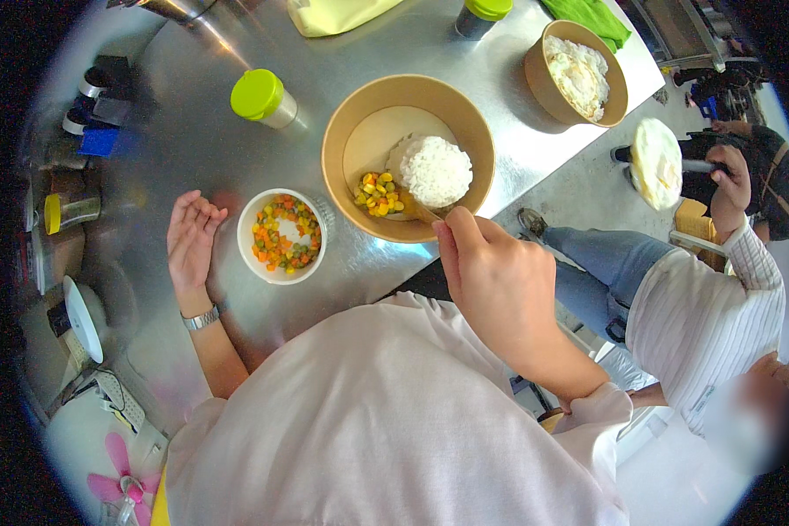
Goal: The person retrieves mixed vegetables from a microwave and places them into a paper bowl. They then add a fried egg on top of rice already in the bowl and finish by adding more mixed vegetables.
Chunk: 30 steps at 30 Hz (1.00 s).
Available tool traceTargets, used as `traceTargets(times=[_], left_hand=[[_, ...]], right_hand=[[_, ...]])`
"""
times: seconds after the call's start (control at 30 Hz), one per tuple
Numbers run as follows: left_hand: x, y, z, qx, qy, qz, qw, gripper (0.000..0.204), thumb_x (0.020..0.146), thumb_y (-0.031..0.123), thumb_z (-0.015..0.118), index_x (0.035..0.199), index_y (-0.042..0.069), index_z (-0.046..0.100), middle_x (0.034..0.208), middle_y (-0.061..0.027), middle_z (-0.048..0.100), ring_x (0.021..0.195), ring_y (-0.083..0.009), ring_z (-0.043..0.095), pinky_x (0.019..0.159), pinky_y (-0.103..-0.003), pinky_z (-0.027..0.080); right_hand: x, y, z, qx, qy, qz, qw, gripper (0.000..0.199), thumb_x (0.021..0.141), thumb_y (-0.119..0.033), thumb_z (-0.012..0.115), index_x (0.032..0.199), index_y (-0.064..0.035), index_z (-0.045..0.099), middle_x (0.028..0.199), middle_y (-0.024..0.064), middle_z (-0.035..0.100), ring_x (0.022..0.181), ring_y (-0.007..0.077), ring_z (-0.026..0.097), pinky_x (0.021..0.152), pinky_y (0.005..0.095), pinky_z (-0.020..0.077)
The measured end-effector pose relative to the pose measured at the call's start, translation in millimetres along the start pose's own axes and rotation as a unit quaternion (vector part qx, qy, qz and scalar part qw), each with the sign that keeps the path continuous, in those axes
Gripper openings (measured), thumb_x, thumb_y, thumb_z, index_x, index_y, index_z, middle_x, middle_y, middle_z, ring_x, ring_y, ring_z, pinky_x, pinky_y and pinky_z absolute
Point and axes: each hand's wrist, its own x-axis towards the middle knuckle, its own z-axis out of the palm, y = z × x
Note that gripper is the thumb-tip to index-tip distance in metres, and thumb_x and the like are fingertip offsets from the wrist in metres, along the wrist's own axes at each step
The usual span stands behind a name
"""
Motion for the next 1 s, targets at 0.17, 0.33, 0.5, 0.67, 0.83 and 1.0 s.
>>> traceTargets(times=[0.17, 0.33, 0.5, 0.67, 0.83, 1.0], left_hand=[[0.6, -0.4, -2.5, 0.004, -0.019, -0.011, 1.0, 0.046, 0.08, 0.013, 0.053, 0.12, -0.002, 0.036, 0.1, -0.0102, 0.047, 0.098, -0.0204, 0.048, 0.095, -0.037, 0.036], [0.9, 0.6, -1.5, 0.002, -0.02, -0.008, 1.0, 0.045, 0.079, 0.013, 0.054, 0.119, -0.002, 0.038, 0.099, -0.01, 0.048, 0.097, -0.0204, 0.049, 0.094, -0.037, 0.037], [-0.9, 1.7, 0.8, -0.001, -0.023, -0.003, 1.0, 0.043, 0.079, 0.012, 0.054, 0.117, -0.002, 0.04, 0.098, -0.0099, 0.05, 0.095, -0.0205, 0.051, 0.094, -0.038, 0.037], [-0.3, 1.9, 1.4, 0.006, -0.032, -0.002, 0.999, 0.045, 0.078, 0.013, 0.056, 0.117, -0.002, 0.04, 0.099, -0.0099, 0.05, 0.096, -0.0207, 0.051, 0.093, -0.037, 0.037], [-0.7, 2.9, 2.0, 0.007, -0.033, -0.005, 0.999, 0.046, 0.077, 0.014, 0.057, 0.117, -0.003, 0.04, 0.099, -0.01, 0.051, 0.095, -0.0206, 0.051, 0.093, -0.036, 0.037], [0.6, 3.1, 1.9, 0.018, -0.034, -0.009, 0.999, 0.047, 0.077, 0.015, 0.058, 0.117, -0.003, 0.04, 0.099, -0.01, 0.051, 0.095, -0.0206, 0.051, 0.093, -0.036, 0.037]], right_hand=[[-4.3, -0.5, 5.1, -0.052, 0.015, -0.019, 0.998, 0.008, 0.08, -0.014, 0.059, 0.079, -0.0068, 0.057, 0.064, 0.0065, 0.059, 0.047, 0.0229, 0.056, 0.041, 0.0297, 0.042], [-9.9, -1.0, 11.9, -0.09, 0.045, -0.058, 0.993, 0.007, 0.079, -0.015, 0.06, 0.081, -0.0081, 0.058, 0.061, 0.003, 0.053, 0.041, 0.018, 0.05, 0.038, 0.0271, 0.0383], [-21.2, 2.4, 15.6, -0.133, 0.093, -0.106, 0.981, 0.013, 0.076, -0.014, 0.063, 0.087, -0.0081, 0.06, 0.057, 0.0016, 0.043, 0.037, 0.0138, 0.041, 0.037, 0.0256, 0.0341], [-24.9, 8.8, 17.4, -0.165, 0.1, -0.152, 0.969, 0.022, 0.073, -0.01, 0.063, 0.095, -0.0053, 0.061, 0.056, 0.0007, 0.038, 0.039, 0.0094, 0.04, 0.037, 0.0235, 0.0335], [-25.8, 8.0, 14.7, -0.19, 0.106, -0.173, 0.96, 0.028, 0.072, -0.009, 0.063, 0.1, -0.0042, 0.062, 0.056, -0.0002, 0.036, 0.041, 0.007, 0.04, 0.038, 0.0224, 0.0336], [-26.7, 1.9, 12.5, -0.205, 0.11, -0.157, 0.96, 0.031, 0.072, -0.009, 0.063, 0.102, -0.0044, 0.062, 0.056, -0.0001, 0.036, 0.041, 0.0069, 0.041, 0.038, 0.0224, 0.0337]])
